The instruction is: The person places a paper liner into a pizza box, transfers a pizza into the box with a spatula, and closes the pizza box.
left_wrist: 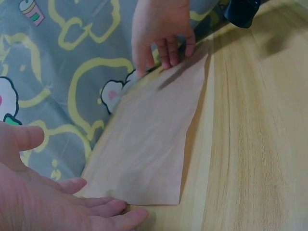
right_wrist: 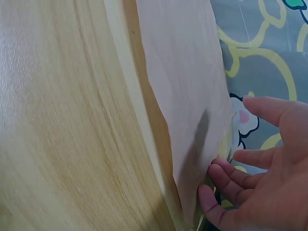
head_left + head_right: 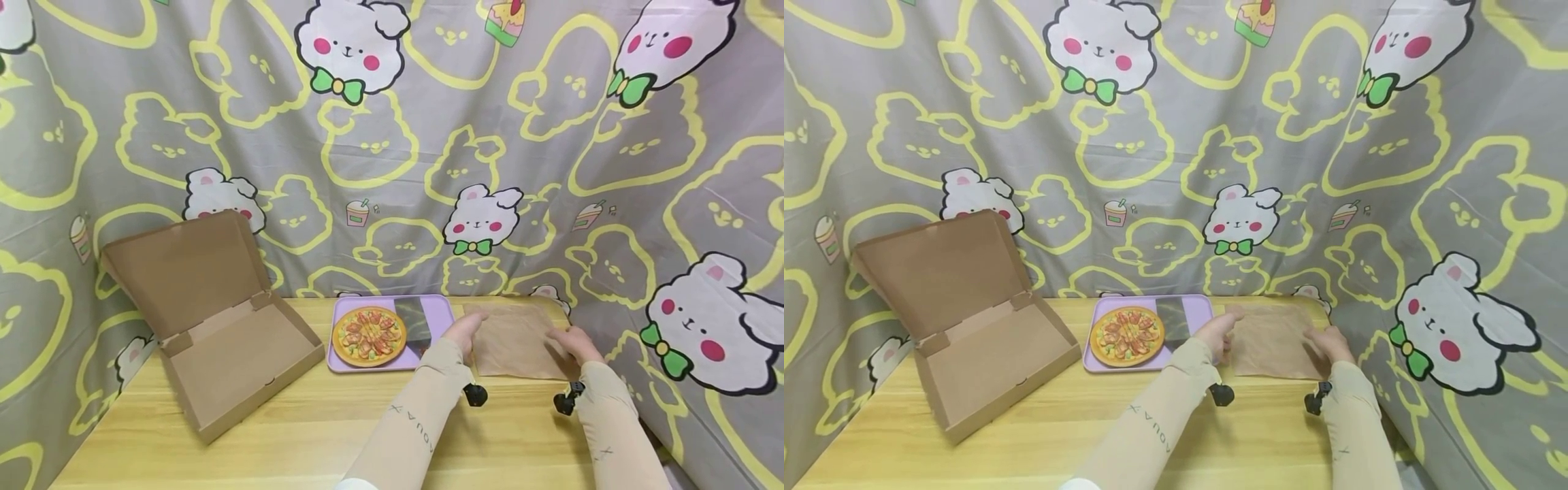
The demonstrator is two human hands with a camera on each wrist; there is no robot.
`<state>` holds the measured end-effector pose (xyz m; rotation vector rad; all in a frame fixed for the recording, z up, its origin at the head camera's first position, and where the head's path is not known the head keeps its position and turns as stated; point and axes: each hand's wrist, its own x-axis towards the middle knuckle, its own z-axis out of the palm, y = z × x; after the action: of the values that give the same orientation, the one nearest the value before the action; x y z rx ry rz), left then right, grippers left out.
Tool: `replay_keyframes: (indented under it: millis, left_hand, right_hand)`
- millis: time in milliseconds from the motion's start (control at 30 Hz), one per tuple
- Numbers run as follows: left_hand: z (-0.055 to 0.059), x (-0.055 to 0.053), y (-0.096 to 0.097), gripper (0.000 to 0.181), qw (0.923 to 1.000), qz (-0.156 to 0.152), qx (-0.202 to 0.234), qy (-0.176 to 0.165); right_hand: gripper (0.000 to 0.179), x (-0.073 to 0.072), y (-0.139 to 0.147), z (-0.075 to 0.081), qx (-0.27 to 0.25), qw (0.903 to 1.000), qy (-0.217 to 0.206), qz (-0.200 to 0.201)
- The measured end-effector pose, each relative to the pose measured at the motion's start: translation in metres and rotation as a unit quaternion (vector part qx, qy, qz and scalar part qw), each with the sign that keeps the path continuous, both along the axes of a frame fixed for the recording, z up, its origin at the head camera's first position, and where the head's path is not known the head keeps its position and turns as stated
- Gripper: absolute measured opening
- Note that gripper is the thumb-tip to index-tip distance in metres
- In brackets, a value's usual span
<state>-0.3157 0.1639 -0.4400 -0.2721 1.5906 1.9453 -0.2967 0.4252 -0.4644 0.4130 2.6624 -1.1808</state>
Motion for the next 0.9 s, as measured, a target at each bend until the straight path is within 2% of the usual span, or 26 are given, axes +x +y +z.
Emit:
replay_keyframes:
  millis: [167, 300, 400, 533, 600, 900]
  left_hand:
    - [-0.003, -0.001, -0.001, 0.083, 0.9999, -0.013, -0.007, -0.005]
    - [-0.003, -0.003, 0.001, 0.082, 0.9993, -0.017, -0.032, 0.001]
    - [-0.003, -0.003, 0.002, 0.082, 0.9990, -0.019, -0.041, 0.000]
    - [-0.001, -0.001, 0.001, 0.080, 0.9993, -0.010, -0.035, -0.009]
    - [-0.002, -0.001, 0.002, 0.079, 0.9993, -0.005, -0.034, -0.012]
    - [-0.002, -0.001, 0.001, 0.079, 0.9993, -0.003, -0.035, -0.012]
  right_hand:
    - [0.088, 0.000, -0.002, -0.003, -0.014, 0.9999, -0.002, -0.004]
    - [0.089, 0.000, -0.002, -0.003, -0.028, 0.9996, 0.002, -0.011]
    - [0.077, 0.000, -0.002, -0.004, -0.031, 0.9992, 0.017, -0.018]
    - [0.042, -0.001, -0.001, -0.008, -0.031, 0.9985, 0.031, -0.033]
    - [0.032, -0.002, -0.001, -0.010, -0.032, 0.9984, 0.029, -0.038]
    - [0.033, -0.004, 0.003, -0.012, -0.055, 0.9978, 0.015, -0.034]
